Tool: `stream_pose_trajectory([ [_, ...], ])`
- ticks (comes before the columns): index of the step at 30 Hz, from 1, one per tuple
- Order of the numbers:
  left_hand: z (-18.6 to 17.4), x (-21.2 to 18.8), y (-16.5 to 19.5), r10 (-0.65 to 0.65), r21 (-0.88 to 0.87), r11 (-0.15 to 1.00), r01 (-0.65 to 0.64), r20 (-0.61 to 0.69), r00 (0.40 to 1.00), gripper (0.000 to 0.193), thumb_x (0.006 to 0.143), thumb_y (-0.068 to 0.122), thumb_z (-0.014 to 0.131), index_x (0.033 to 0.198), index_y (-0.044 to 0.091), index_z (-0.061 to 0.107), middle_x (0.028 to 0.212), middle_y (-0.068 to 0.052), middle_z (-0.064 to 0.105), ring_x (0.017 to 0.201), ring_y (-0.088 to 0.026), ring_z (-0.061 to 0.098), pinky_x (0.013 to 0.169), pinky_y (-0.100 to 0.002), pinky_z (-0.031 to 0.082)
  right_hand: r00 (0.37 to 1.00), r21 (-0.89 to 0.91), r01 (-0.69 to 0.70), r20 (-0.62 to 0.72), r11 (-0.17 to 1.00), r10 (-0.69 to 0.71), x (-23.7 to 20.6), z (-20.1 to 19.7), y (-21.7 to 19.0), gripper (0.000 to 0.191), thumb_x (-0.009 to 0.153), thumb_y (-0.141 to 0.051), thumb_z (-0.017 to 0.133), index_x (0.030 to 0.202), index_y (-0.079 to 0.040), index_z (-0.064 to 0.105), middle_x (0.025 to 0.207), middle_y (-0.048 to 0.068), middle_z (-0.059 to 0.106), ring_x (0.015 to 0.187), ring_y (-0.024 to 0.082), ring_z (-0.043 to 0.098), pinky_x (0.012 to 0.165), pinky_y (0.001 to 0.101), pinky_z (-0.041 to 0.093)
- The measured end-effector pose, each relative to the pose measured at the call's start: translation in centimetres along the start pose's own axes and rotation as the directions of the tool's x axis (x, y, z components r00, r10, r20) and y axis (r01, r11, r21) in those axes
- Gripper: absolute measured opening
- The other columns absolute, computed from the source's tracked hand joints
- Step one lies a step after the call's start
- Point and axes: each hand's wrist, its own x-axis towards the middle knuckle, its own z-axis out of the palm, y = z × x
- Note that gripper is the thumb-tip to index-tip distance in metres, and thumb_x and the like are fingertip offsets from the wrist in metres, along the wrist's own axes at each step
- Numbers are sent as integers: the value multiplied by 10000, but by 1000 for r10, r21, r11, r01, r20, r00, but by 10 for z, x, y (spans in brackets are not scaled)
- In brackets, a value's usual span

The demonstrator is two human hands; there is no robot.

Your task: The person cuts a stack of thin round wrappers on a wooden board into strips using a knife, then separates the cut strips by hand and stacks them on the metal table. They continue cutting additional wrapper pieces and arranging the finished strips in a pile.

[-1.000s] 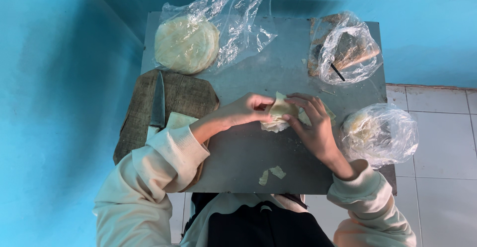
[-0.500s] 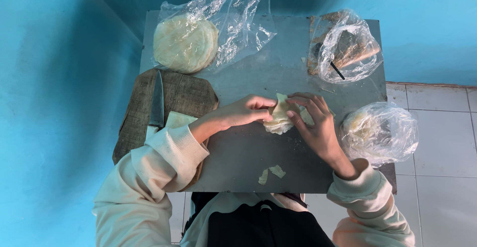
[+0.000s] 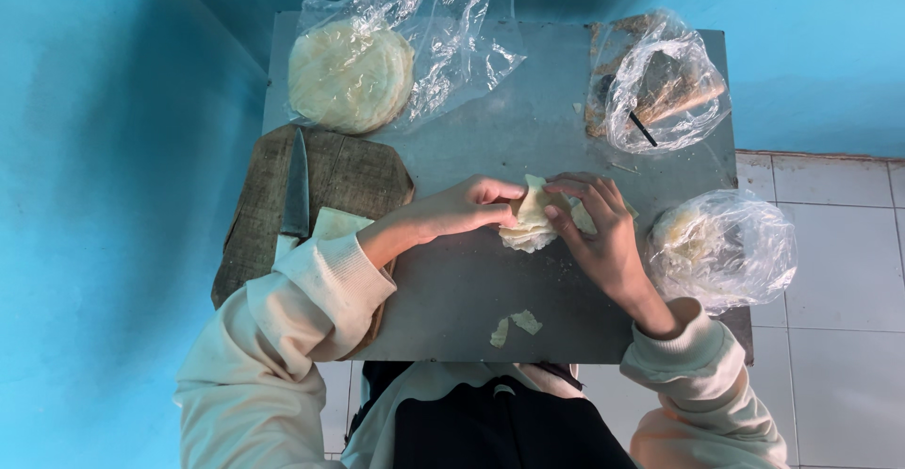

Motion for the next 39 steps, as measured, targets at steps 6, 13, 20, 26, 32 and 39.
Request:
stream_pose_trajectory([
  [6, -1, 2, -5, -12, -2, 1000, 12, -32, 999, 296, 954, 207, 622, 1206, 71, 697, 936, 115, 656, 837, 22, 513, 744, -199, 428, 1000, -2, 2, 4, 1000, -2, -1, 1, 2, 294, 930, -80, 741, 1207, -30, 656, 1253, 128, 688, 1182, 326, 634, 1032, 426, 493],
  [13, -5, 8, -29, 0, 55, 998, 5, -88, 996, 343, 1021, 293, 657, 1221, 26, 735, 1037, 27, 679, 927, -58, 554, 807, -243, 457, 997, -89, 45, -61, 995, -51, -2, 2, -1, 362, 874, -110, 799, 1203, -51, 663, 1298, 107, 652, 1208, 319, 603, 1037, 425, 488],
  [20, 0, 11, -33, 12, -30, 999, -15, -88, 996, 396, 991, 326, 655, 1286, 66, 703, 1147, 23, 719, 1045, -69, 610, 911, -248, 493, 992, -173, 101, -60, 980, -113, -4, 6, -7, 344, 737, -149, 871, 1038, -90, 713, 1192, 67, 656, 1095, 302, 562, 950, 429, 458],
  [26, 1, 6, -28, 33, 64, 998, -30, -52, 998, 307, 1041, 324, 678, 1030, 19, 708, 910, 50, 571, 876, -56, 488, 774, -247, 422, 997, 20, -37, -72, 999, 39, -7, 6, 0, 174, 872, -63, 799, 1014, -35, 703, 1108, 79, 696, 1055, 255, 632, 934, 375, 511],
  [32, 1, 10, -29, 101, -3, 995, -101, 2, 995, 204, 988, 253, 668, 946, 53, 665, 861, 93, 526, 852, -15, 459, 758, -218, 417, 928, 315, -351, -8, 882, 372, -16, 10, 13, 145, 980, -94, 711, 1075, 5, 665, 988, 63, 696, 885, 107, 661, 793, 257, 533],
  [39, 1, 11, -31, 65, 5, 998, -65, -8, 998, 311, 1007, 203, 662, 782, 88, 481, 795, 98, 375, 773, -19, 352, 654, -242, 330, 896, 416, -376, -64, 828, 439, -16, 14, 25, 116, 1048, -75, 640, 1126, 4, 608, 991, 34, 662, 916, 75, 608, 829, 239, 509],
])
